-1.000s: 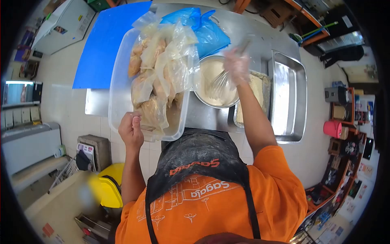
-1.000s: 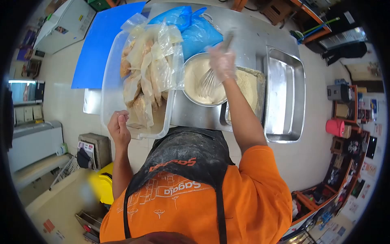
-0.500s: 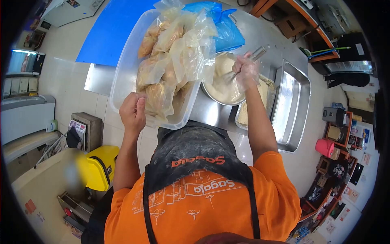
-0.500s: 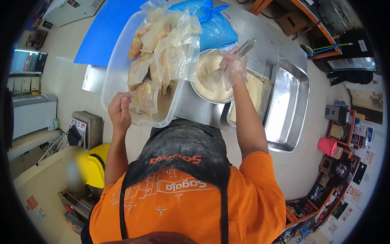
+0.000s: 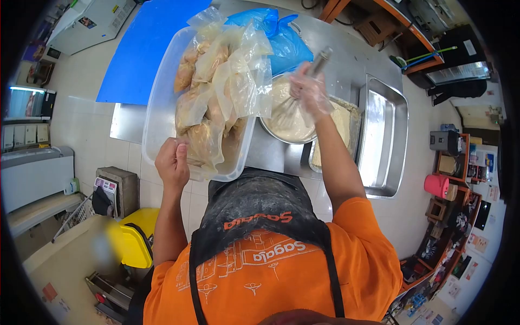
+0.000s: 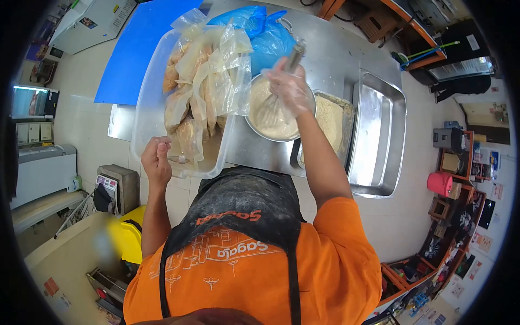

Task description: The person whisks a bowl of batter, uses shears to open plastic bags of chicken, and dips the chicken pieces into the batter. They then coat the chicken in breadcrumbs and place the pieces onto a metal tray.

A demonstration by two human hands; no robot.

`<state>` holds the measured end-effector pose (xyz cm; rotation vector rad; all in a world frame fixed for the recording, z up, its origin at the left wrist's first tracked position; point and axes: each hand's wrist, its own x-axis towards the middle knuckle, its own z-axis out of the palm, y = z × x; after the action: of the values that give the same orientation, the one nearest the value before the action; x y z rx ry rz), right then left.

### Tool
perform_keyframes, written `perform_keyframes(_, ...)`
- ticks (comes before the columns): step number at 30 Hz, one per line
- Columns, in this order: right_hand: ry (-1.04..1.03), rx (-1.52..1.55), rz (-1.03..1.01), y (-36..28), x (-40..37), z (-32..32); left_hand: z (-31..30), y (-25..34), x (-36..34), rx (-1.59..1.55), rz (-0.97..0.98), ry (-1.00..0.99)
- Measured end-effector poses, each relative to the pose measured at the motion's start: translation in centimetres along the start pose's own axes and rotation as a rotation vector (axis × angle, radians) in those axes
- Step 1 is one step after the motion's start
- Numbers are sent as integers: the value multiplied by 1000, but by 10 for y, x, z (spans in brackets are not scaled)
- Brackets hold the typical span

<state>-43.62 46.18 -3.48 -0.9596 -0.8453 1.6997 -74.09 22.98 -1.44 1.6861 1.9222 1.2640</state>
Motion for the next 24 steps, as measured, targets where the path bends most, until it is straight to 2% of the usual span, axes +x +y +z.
perform_keyframes(1,49,-35,1,2,0,15,1,1,1,1,0,-4)
perform_keyframes(2,-20,3,-32,9,9,15,1,2,1,-6,2,-10)
perform_keyframes(5,47,-43,-208,25,45,1,-1,1,1,-18,5,-13)
perform_keyframes(8,23,-128,-520,33,53,-30,-3,-4,-3,-21,-3,1)
perform_keyframes(11,-138,-485,-422,9,25,-48,-4,-3,-4,-5,-18,6)
perform_keyframes(12,-225,-512,-396,4,23,-48,-4,-2,-3,4,-11,7)
perform_keyframes(15,-132,-606,-17,-4,16,-35,-2,-2,-3,13,11,17)
perform_keyframes(18,66,-390,244,11,16,-3,-2,-1,-1,16,30,13)
perform_keyframes(21,28,-4,32,30,50,-26,-2,-2,0,12,30,8)
perform_keyframes(24,278,236,-395,26,57,-47,-1,-1,0,-11,19,23)
